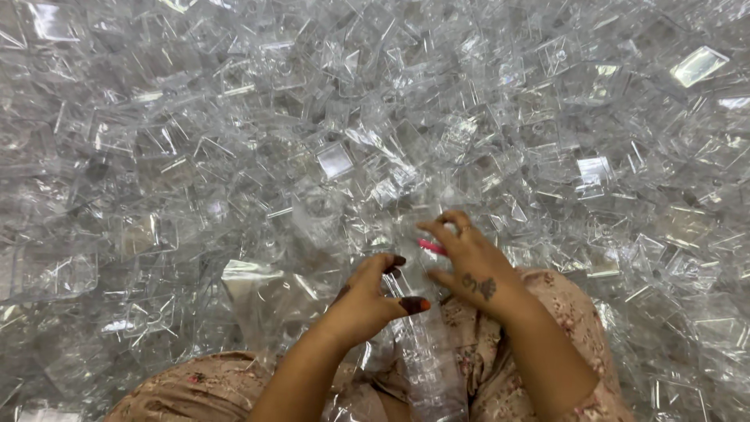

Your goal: The person sits on the floor among a large pile of clear plastic boxes and repeatedly picks up box bases and lids, snapping them together one at a time. They use a small pink utility knife to trim or separate parts of a box, then continue assembling and stacking the finished boxes.

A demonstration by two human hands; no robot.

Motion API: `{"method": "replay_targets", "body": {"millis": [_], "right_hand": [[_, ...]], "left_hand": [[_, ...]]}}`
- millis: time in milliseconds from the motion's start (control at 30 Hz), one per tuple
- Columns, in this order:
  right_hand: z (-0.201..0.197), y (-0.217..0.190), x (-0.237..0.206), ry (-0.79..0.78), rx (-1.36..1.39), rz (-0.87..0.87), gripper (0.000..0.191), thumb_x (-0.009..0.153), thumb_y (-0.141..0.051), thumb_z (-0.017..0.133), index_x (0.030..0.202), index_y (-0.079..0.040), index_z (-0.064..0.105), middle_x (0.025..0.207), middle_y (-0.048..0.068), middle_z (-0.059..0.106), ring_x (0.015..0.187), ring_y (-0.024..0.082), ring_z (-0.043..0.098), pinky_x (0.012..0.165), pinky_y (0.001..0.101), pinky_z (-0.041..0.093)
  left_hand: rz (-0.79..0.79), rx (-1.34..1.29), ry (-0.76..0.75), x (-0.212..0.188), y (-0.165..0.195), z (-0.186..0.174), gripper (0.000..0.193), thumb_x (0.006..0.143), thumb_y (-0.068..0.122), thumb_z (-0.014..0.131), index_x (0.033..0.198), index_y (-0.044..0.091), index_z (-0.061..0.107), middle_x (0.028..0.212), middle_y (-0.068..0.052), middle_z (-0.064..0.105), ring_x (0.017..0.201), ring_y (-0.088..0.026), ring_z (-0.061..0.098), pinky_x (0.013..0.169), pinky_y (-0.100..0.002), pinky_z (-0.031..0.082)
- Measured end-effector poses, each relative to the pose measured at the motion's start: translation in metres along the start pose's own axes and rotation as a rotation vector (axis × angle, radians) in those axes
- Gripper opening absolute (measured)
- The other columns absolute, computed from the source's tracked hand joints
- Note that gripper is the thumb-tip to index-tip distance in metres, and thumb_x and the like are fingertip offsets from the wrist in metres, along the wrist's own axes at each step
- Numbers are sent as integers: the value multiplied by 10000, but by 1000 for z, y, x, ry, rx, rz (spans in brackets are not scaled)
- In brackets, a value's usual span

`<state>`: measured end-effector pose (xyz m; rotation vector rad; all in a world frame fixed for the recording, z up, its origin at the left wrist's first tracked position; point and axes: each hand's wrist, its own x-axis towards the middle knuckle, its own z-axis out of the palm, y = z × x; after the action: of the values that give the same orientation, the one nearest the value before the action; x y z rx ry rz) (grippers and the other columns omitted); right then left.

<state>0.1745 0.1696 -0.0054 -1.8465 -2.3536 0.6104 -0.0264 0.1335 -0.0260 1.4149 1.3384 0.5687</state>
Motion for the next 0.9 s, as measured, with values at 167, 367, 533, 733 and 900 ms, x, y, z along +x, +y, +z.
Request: {"method": "replay_targets", "body": {"millis": [167,367,533,733,900], "right_hand": [[0,16,7,120,361,-17,230,974,-279,660,1127,-124,736,1198,73,698,979,192,719,861,343,585],[-10,37,5,145,1215,98,254,984,-197,606,1178,-52,683,981,70,768,701,80,578,502,216,420],[-8,44,2,101,1360,20,271,1009,-185,610,1212,-23,686,868,106,732,616,78,561,471,208,393],[-5,52,0,127,1403,-141,242,1016,-147,628,1188,5,703,886,106,740,563,71,508,469,221,371],[-6,53,-2,141,1357,-157,229,996,-135,639,1155,5,726,902,94,743,559,62,492,493,221,379]], "left_hand": [[-136,14,2,2,1,0,1133,584,460,957,1488,108,372,1502,-156,412,1399,-335,442,1114,-435,433],[-118,-197,-100,4,7,3,1269,494,414,957,1528,97,294,1408,-159,567,1331,-335,570,1046,-446,536],[-13,-226,-113,1,11,8,1290,497,410,968,1539,99,275,1382,-144,613,1288,-339,599,1012,-429,543],[55,-321,-108,1,10,14,1127,543,395,939,1498,111,412,1325,-122,631,1226,-285,655,931,-404,605],[77,-308,-61,4,8,16,994,655,418,934,1472,46,508,1301,-147,694,1206,-276,707,963,-398,594]]}}
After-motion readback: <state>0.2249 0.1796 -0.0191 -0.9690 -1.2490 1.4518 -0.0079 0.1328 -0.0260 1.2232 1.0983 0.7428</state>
